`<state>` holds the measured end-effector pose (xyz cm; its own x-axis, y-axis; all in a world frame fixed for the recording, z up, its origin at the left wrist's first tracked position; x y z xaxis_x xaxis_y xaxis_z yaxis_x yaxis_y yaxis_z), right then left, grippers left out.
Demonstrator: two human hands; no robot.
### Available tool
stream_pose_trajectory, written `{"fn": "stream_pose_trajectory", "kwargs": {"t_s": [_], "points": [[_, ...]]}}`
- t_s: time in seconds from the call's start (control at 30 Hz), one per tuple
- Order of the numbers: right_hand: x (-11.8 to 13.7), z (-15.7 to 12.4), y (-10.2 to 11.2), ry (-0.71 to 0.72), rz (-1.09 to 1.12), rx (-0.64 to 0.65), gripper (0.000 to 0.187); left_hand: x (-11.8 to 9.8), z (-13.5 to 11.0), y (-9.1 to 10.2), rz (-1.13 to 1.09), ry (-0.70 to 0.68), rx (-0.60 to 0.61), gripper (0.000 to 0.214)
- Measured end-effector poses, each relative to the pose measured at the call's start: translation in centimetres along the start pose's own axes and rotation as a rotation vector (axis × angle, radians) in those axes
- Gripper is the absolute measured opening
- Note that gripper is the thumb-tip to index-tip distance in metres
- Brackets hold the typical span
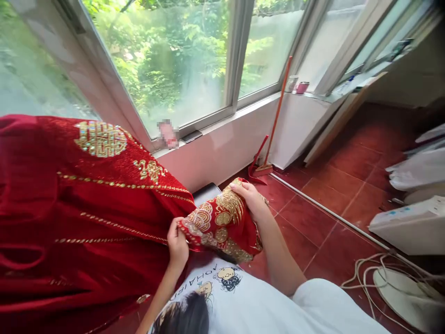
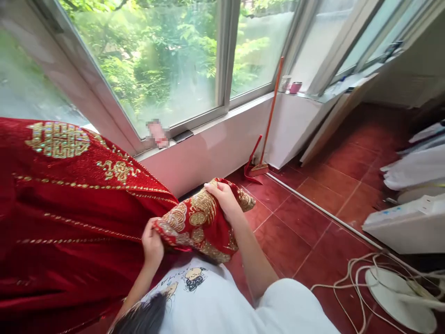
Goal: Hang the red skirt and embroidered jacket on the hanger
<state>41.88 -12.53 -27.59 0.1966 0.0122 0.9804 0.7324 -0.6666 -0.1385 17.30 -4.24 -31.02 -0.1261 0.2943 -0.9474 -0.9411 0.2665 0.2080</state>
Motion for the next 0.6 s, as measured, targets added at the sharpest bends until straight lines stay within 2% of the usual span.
{"fn": "stream_pose_trajectory", "kwargs": {"t_s": [0.07, 0.13, 0.17, 0.2, 0.23, 0.3, 0.37, 0.47, 0.53, 0.6], "points": [[2.6, -0.8, -1.3, 0.114, -0.476, -0.010, 0.029, -3.7, -0.5, 4.1, -0.010, -0.048, -0.139, 0.020], [4.6, -2.1, -3.3, 0.219, -0.854, -0.069, 0.023, -6.8, -0.9, 5.9, 0.142, -0.062, -0.087, 0.020], [5.2, -3.1, -5.0, 0.278, -0.928, -0.042, 0.023, -7.8, -1.1, 6.5, 0.235, -0.046, -0.045, 0.020], [5.3, -4.3, -7.1, 0.339, -0.932, 0.052, 0.027, -8.4, -1.3, 7.0, 0.318, -0.022, -0.011, 0.019], [5.1, -5.9, -9.7, 0.400, -0.894, 0.208, 0.035, -8.9, -1.6, 7.6, 0.377, 0.003, 0.000, 0.019], [3.8, -10.2, -14.9, 0.499, -0.805, 0.594, 0.057, -9.7, -2.1, 9.2, 0.429, 0.031, -0.049, 0.020], [2.1, -14.1, -18.7, 0.567, -0.781, 0.853, 0.069, -10.4, -2.9, 11.0, 0.445, 0.039, -0.136, 0.021], [1.2, -16.7, -22.1, 0.598, -0.670, 0.959, 0.062, -11.6, -4.6, 13.7, 0.435, 0.008, -0.277, 0.021], [2.1, -16.7, -23.4, 0.594, -0.509, 0.986, 0.052, -12.0, -6.0, 14.8, 0.428, -0.035, -0.322, 0.013], [3.8, -15.8, -24.0, 0.597, -0.373, 0.945, 0.046, -11.8, -7.4, 15.6, 0.443, -0.069, -0.357, 0.013]]}}
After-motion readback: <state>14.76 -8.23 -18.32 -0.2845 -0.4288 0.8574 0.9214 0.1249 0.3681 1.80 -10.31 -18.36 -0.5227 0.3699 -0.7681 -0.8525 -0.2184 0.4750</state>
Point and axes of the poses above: each hand's wrist, its own z-axis towards the middle knuckle, its own y-axis out of the back of the hand, x = y × z, the point moved 8 cm from there along z, towards the middle knuckle, and after that the axes turned 1 degree about y, right-handed, at the moved point
